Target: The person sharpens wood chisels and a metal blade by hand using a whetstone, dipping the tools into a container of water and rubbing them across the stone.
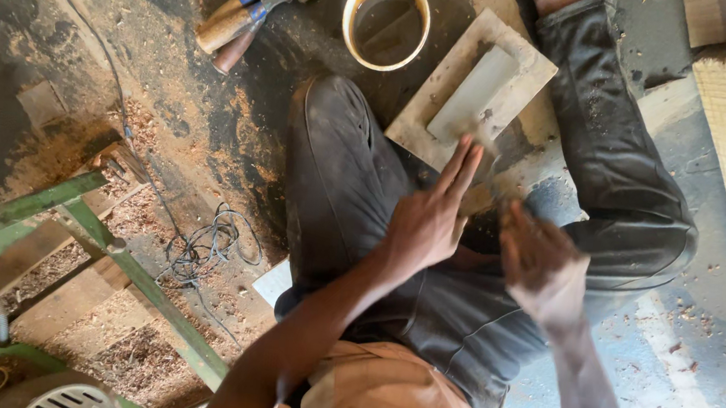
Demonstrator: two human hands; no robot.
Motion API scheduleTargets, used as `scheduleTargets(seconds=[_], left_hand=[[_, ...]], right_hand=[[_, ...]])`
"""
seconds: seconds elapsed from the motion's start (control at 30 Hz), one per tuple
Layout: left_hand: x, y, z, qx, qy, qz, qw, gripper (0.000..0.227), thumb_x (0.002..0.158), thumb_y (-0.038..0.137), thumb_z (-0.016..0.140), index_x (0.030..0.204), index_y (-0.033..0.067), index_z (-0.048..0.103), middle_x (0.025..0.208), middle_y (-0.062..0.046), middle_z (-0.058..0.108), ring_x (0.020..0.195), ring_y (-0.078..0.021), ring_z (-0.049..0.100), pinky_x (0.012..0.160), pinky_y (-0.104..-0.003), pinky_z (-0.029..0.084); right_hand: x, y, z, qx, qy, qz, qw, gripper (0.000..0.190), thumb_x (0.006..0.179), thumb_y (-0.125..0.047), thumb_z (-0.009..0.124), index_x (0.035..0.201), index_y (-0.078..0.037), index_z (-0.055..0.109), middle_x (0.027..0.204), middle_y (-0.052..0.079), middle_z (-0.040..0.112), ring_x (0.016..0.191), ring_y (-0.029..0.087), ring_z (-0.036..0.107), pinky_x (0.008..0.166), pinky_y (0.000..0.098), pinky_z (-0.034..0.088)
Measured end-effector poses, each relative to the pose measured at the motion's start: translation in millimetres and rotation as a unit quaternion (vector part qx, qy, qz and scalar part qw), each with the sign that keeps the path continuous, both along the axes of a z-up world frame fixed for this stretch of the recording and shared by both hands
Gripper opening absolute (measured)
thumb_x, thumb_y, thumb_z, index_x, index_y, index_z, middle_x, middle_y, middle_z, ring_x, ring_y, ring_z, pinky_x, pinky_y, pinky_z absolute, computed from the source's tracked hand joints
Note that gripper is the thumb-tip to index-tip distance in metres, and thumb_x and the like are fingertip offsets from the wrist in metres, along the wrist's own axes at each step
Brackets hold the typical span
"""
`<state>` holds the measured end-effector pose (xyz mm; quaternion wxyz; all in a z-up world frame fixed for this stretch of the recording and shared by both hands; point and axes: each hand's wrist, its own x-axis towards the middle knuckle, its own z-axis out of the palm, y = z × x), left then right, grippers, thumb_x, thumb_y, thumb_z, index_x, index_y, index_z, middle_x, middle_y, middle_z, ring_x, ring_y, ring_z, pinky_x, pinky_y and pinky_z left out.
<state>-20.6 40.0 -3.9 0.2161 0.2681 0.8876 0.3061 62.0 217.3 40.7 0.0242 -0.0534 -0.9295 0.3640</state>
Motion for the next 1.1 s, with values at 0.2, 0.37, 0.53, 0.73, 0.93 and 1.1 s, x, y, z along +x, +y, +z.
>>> scheduleTargets(seconds=[0.2,0.37,0.53,0.73,0.93,1.1], left_hand=[[-11,10,-8,-0.018,-0.014,-0.024,0.999,0.11,0.08,0.013,0.08,0.163,0.0002,0.009,0.173,-0.021,0.009,0.07,-0.0207,0.07,0.045,-0.028,0.05],[-64,47,-28,0.016,0.078,-0.038,0.996,0.119,0.071,0.022,0.085,0.16,0.0004,0.009,0.17,-0.02,0.013,0.074,-0.0225,0.07,0.043,-0.028,0.049],[-24,10,-4,0.011,-0.016,-0.02,1.0,0.112,0.083,0.014,0.079,0.165,0.0041,0.005,0.175,-0.019,0.01,0.065,-0.0186,0.069,0.045,-0.026,0.051],[2,-3,-2,0.014,-0.006,-0.024,1.0,0.117,0.078,0.012,0.081,0.164,0.0012,0.004,0.173,-0.021,0.008,0.058,-0.0157,0.058,0.04,-0.024,0.041],[-67,59,-33,0.002,0.071,-0.041,0.997,0.112,0.076,0.014,0.077,0.162,0.0022,0.006,0.172,-0.02,0.012,0.058,-0.0136,0.059,0.038,-0.026,0.04],[-22,11,-1,0.022,-0.015,-0.016,1.0,0.112,0.082,0.014,0.078,0.164,0.0027,0.003,0.174,-0.02,0.011,0.059,-0.0166,0.062,0.039,-0.025,0.043]], right_hand=[[-10,18,-8,0.032,-0.025,-0.004,0.999,0.031,0.094,0.0,0.074,0.124,0.005,0.075,0.073,0.012,0.066,0.048,0.018,0.059,0.04,0.031,0.046],[-47,39,-6,0.056,0.052,-0.027,0.997,0.03,0.098,0.0,0.074,0.127,0.006,0.074,0.084,0.014,0.067,0.062,0.02,0.063,0.056,0.0329,0.053],[-21,17,2,0.054,0.009,0.029,0.998,0.016,0.093,0.002,0.076,0.109,0.006,0.079,0.069,0.015,0.061,0.056,0.026,0.056,0.052,0.0406,0.048],[-1,13,-4,0.101,0.047,0.077,0.991,0.017,0.092,0.001,0.072,0.107,0.005,0.078,0.082,0.014,0.071,0.051,0.014,0.053,0.04,0.0303,0.045],[-55,55,-18,0.073,0.066,-0.001,0.995,0.023,0.102,0.003,0.067,0.123,0.008,0.074,0.083,0.014,0.071,0.052,0.01,0.054,0.04,0.0266,0.044],[-17,24,-5,0.107,0.042,0.087,0.99,0.022,0.099,0.003,0.07,0.118,0.007,0.079,0.079,0.013,0.069,0.056,0.015,0.055,0.044,0.0333,0.047]])
